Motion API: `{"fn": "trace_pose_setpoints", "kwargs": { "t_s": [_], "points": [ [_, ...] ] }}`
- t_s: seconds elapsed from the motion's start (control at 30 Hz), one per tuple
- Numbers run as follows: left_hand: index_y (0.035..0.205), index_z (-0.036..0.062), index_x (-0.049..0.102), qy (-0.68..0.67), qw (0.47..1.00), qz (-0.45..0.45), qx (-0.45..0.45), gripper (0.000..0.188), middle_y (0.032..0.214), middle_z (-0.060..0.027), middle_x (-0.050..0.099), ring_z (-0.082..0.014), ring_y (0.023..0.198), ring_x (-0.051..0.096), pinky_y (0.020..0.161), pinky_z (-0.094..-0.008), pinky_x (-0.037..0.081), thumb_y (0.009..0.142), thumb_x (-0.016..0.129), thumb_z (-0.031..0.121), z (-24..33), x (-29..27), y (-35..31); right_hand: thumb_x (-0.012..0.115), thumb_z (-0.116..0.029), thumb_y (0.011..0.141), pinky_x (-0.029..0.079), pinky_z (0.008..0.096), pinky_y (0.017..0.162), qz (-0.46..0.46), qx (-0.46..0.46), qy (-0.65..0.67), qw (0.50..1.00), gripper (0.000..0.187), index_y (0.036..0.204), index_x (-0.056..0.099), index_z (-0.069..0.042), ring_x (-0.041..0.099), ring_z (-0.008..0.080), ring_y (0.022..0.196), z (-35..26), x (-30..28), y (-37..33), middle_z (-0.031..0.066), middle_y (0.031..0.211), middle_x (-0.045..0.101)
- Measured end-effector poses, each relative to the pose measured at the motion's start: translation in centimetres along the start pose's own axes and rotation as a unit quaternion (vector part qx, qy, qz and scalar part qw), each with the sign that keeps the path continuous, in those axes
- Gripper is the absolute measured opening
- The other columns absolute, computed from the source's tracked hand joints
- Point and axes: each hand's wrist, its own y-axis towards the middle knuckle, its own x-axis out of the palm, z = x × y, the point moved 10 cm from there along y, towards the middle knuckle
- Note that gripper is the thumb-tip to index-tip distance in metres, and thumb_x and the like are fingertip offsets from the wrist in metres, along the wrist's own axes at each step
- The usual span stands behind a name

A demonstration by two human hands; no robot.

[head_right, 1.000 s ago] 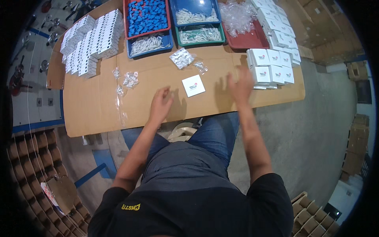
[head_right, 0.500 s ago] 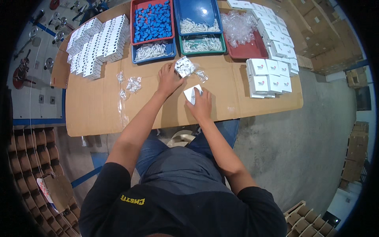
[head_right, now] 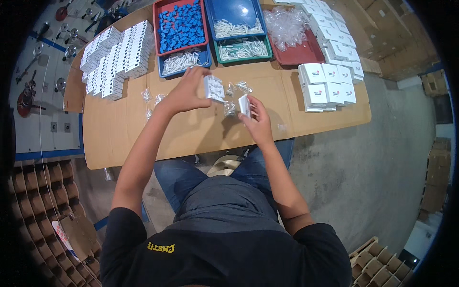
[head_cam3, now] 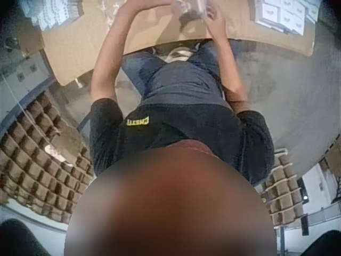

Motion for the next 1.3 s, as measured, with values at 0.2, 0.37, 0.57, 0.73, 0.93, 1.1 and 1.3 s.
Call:
{"fn": "trace_pose_setpoints", "kwargs": {
  "t_s": [0.2,0.37,0.57,0.73,0.93,1.1,1.3],
  "points": [
    [0.154,0.0013,0.043,-0.676,0.721,0.072,-0.133,0.075,0.137,-0.0190,0.059,-0.0287,0.133,0.059,0.115,-0.0374,0.044,0.091,0.054,0.040,-3.3,4.8,-6.7,0.055,-0.031,0.102,0.047,0.0473,0.112,-0.144,0.147,0.591,0.780,0.062,0.156,0.036,-0.006,0.057,0.0383,0.132,-5.5,3.6,0.0,0.0258,0.147,0.052],
    [0.157,0.0031,0.038,-0.805,0.499,0.191,-0.257,0.073,0.131,-0.0210,0.063,-0.0374,0.125,0.062,0.110,-0.0514,0.049,0.100,0.028,0.047,-1.6,8.4,-9.8,0.053,-0.039,0.105,0.049,0.0498,0.109,-0.177,0.189,0.606,0.752,0.059,0.154,0.040,-0.008,0.057,0.0384,0.132,-5.8,5.6,-0.6,0.0254,0.147,0.053],
    [0.152,0.0026,0.043,-0.819,0.442,0.184,-0.318,0.073,0.125,-0.0223,0.066,-0.0349,0.118,0.065,0.102,-0.0498,0.052,0.105,0.024,0.056,-1.1,11.8,-11.4,0.060,-0.040,0.105,0.057,0.0412,0.093,-0.104,0.305,0.427,0.845,0.054,0.148,0.048,-0.010,0.070,0.0246,0.105,-2.6,7.1,-1.4,0.0128,0.115,0.069],
    [0.146,0.0033,0.049,-0.800,0.432,0.216,-0.356,0.067,0.125,-0.0202,0.067,-0.0309,0.114,0.068,0.101,-0.0464,0.053,0.108,0.029,0.055,-1.0,12.9,-12.7,0.070,-0.027,0.101,0.055,0.0342,0.089,-0.132,0.264,0.367,0.882,0.053,0.145,0.052,-0.005,0.070,0.0191,0.101,-2.9,8.8,-1.5,0.0104,0.112,0.069],
    [0.143,0.0041,0.055,-0.791,0.432,0.279,-0.333,0.063,0.129,-0.0136,0.067,-0.0263,0.117,0.066,0.104,-0.0413,0.051,0.108,0.030,0.050,0.7,10.5,-13.0,0.082,-0.021,0.089,0.052,0.0360,0.099,-0.099,-0.002,0.107,0.989,0.055,0.136,0.063,0.001,0.066,0.0240,0.117,-6.9,9.7,-2.7,0.0143,0.132,0.064],
    [0.151,0.0089,0.050,-0.789,0.457,0.279,-0.300,0.064,0.138,-0.0093,0.063,-0.0220,0.122,0.061,0.106,-0.0388,0.049,0.110,0.024,0.051,1.5,9.1,-12.9,0.086,-0.017,0.082,0.046,0.0409,0.109,-0.076,-0.093,-0.057,0.991,0.061,0.138,0.065,-0.004,0.059,0.0330,0.130,-9.6,10.2,-4.4,0.0207,0.141,0.058],
    [0.155,0.0089,0.046,-0.778,0.490,0.275,-0.283,0.064,0.146,-0.0097,0.057,-0.0226,0.128,0.057,0.110,-0.0388,0.046,0.109,0.023,0.048,1.9,8.4,-12.6,0.086,-0.018,0.083,0.047,0.0409,0.109,-0.074,-0.104,-0.058,0.990,0.061,0.138,0.065,-0.004,0.058,0.0324,0.132,-9.9,10.5,-4.5,0.0197,0.142,0.058]
  ]
}}
